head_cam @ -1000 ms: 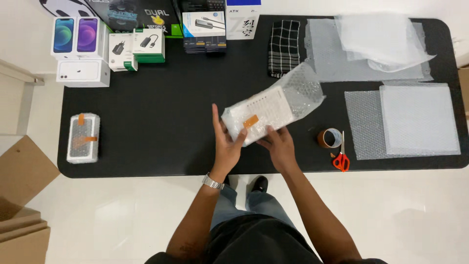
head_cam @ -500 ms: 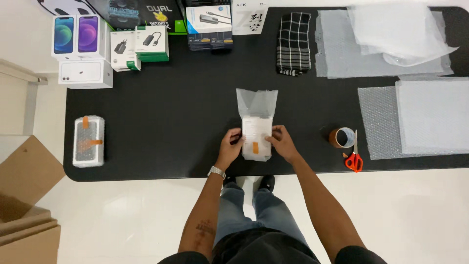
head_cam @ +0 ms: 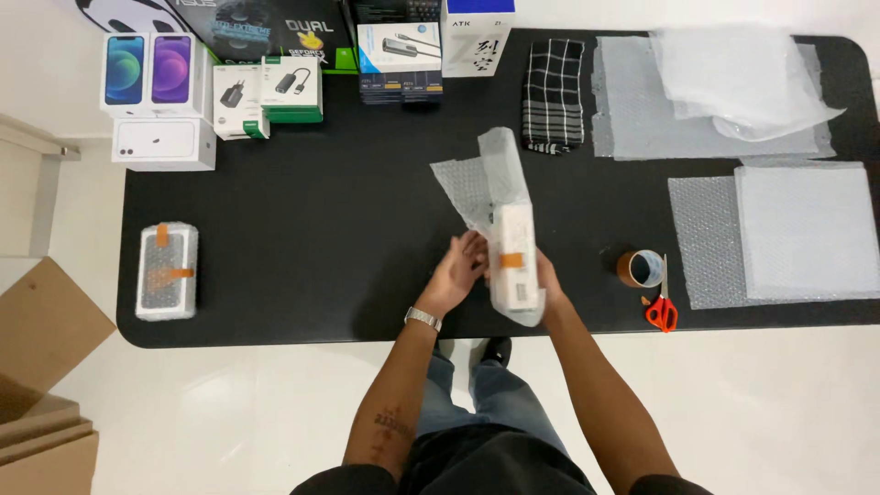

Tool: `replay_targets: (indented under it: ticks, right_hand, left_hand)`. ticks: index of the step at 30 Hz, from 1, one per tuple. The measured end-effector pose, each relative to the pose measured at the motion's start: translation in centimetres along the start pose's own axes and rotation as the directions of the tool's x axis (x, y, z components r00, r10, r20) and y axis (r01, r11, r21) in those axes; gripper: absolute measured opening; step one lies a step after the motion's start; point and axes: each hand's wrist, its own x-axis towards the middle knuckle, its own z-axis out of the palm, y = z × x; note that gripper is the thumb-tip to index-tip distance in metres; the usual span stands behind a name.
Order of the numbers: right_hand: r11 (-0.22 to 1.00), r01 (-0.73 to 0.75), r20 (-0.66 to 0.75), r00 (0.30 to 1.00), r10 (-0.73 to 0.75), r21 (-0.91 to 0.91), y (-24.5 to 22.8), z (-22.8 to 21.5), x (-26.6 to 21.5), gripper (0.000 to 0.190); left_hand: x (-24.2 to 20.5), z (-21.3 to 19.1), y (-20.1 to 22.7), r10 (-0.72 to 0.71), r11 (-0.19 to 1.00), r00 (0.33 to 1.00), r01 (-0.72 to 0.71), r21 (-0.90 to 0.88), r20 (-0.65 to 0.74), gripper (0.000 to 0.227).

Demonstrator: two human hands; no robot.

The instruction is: The person wraps a small box in bubble wrap, secures it with tape, and then places it inside a plastic shipping bag, which they also seal with tape.

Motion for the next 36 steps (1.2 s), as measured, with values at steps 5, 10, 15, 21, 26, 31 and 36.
replay_targets:
  ticks: [5, 10, 15, 21, 26, 31, 36]
  right_hand:
    - [0.924, 0.060, -0.102, 0.989, -0.106, -0.378, -0.4, 0.1, -0.9, 0.032]
    - [0.732, 0.071, -0.139, 0.965, -0.223, -0.677, -1.3, -1.5, -1.5, 0.040]
    - [0.833, 0.319, -0.019, 0.930, -0.367, -0.452, -2.4, -3.6, -2.1, 0.068]
    - [0.571, 0.345, -0.026, 0.841, -0.541, -0.745, -1.2, -1.8, -1.9, 0.064]
    - [0.402, 0.459, 0.047, 0.703, -0.710, -0.792, -1.2, 2.7, -4.8, 0.082]
    - [0.247, 0.434, 0.114, 0.654, -0.748, -0.866, -0.7, 2.1, -3.9, 0.055]
    - [0.205, 0.482, 0.109, 0.545, -0.831, -0.852, -0.7, 2.0, -2.8, 0.035]
  left_hand:
    - [1.4, -1.1, -0.4, 0.072, 0.969, 0.993, -0.048, 0.242, -0.093, 0.057]
    - [-1.6, 5.3, 5.2, 0.206, 0.919, 0.961, -0.126, 0.374, -0.182, 0.066]
    - [-3.4, 9.5, 6.6, 0.327, 0.802, 0.912, -0.129, 0.584, -0.248, 0.061]
    - [-3.1, 11.1, 5.7, 0.456, 0.657, 0.840, -0.095, 0.748, -0.294, 0.077]
    - [-3.8, 11.6, 5.3, 0.437, 0.605, 0.862, -0.072, 0.793, -0.255, 0.084]
    - [-4.2, 13.6, 5.2, 0.450, 0.582, 0.854, -0.057, 0.811, -0.263, 0.071]
    - [-3.7, 12.5, 4.6, 0.470, 0.545, 0.824, 0.011, 0.838, -0.317, 0.061]
